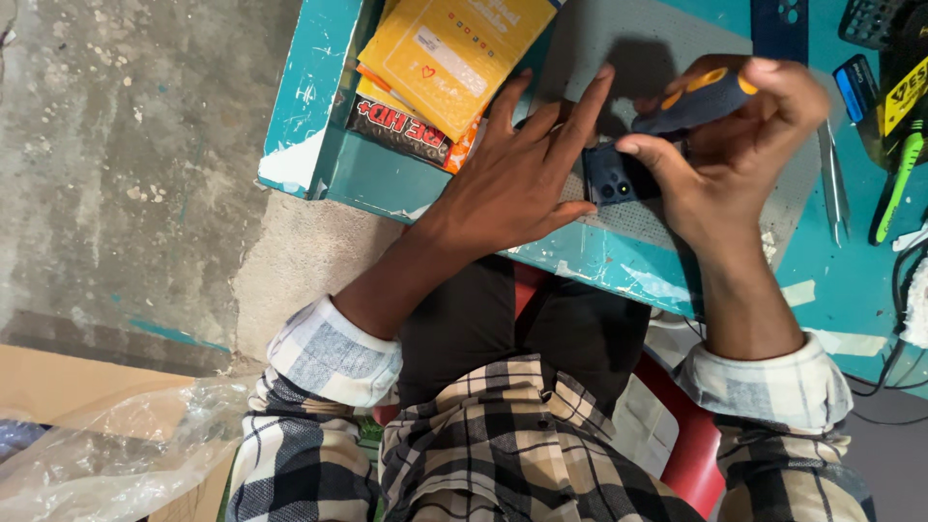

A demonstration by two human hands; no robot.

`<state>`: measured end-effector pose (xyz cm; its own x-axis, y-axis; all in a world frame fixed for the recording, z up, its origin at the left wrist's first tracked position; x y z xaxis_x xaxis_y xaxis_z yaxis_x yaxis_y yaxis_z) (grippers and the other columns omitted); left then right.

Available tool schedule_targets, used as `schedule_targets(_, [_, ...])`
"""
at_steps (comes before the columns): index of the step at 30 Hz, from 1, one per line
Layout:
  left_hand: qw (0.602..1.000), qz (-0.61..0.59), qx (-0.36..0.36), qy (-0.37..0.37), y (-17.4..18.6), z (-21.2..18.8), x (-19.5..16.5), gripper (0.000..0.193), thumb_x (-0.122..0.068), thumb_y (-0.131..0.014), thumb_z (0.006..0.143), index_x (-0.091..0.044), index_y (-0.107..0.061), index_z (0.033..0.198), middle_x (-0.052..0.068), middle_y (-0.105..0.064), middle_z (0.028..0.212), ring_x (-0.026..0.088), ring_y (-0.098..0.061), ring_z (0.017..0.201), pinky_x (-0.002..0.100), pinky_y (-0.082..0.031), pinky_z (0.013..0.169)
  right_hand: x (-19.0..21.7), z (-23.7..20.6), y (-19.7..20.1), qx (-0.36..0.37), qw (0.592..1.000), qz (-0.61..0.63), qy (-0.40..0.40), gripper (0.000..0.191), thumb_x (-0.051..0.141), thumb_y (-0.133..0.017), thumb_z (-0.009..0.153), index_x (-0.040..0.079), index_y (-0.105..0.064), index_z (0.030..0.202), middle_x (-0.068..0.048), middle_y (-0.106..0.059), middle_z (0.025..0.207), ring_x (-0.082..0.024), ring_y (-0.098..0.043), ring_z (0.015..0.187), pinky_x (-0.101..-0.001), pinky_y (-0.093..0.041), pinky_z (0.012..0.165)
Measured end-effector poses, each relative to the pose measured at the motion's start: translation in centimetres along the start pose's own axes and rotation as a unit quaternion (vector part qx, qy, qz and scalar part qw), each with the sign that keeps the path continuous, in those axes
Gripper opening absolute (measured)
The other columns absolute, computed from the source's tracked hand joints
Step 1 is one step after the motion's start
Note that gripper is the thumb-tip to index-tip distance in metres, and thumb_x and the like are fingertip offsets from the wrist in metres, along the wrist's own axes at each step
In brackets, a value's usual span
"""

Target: The person removes the back cover of a smartphone, then uses a screwdriver to unscrew internal components. The phone is held and rotated to access different sides, and the back cover is placed on the table.

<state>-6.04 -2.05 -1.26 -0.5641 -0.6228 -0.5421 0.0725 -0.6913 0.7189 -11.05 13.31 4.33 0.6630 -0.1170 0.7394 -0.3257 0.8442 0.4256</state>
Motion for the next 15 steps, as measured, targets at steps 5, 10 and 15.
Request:
schedule_targets(5, [1.0,-0.011,-0.007,-0.003,0.0,0.0,0.0,0.123,-0.045,-0.085,0.085,-0.001,0.001,0.161,0.007,-0.066,0.122,0.027,-0.058,0.122,0.065,-0.023,0.121,1.0,0.3,-0.4,0.064,0.996,0.057,-0.005,0.069,-0.011,-0.072,0.102,0.023,-0.028,0.143,-0.019,-0.055,0.133,-0.025,-0.065,0.12,-0.0315,-0.061,0.1])
schedule_targets(10, [1.0,-0.005,-0.002,0.002,-0.2,0.0,0.1,0.124,-0.047,-0.086,0.085,-0.001,0.001,0.161,0.009,-0.066,0.12,0.028,-0.058,0.121,0.064,-0.024,0.121,1.3,0.5,-0.7,0.02,0.999,-0.013,0.022,0.084,-0.01,-0.083,0.088,0.022,-0.027,0.141,-0.021,-0.054,0.124,-0.024,-0.062,0.107,-0.0317,-0.06,0.091])
schedule_targets(15, [1.0,-0.006,-0.013,-0.005,-0.1,0.0,0.0,0.123,-0.046,-0.085,0.085,-0.001,0.0,0.161,0.008,-0.067,0.12,0.028,-0.058,0.121,0.063,-0.024,0.12,0.9,0.5,-0.5,0.096,0.994,0.056,-0.008,0.07,-0.016,-0.068,0.103,0.023,-0.028,0.146,-0.019,-0.056,0.13,-0.025,-0.064,0.117,-0.0296,-0.06,0.097])
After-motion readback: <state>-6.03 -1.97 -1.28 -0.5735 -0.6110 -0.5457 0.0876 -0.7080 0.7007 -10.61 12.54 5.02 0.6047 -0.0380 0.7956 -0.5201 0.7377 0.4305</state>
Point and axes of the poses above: each hand's wrist, its own z-axis towards the middle knuckle, its own y-axis out of the back of the hand, x = y × z, the point moved 7 cm from there along z, towards the middle knuckle
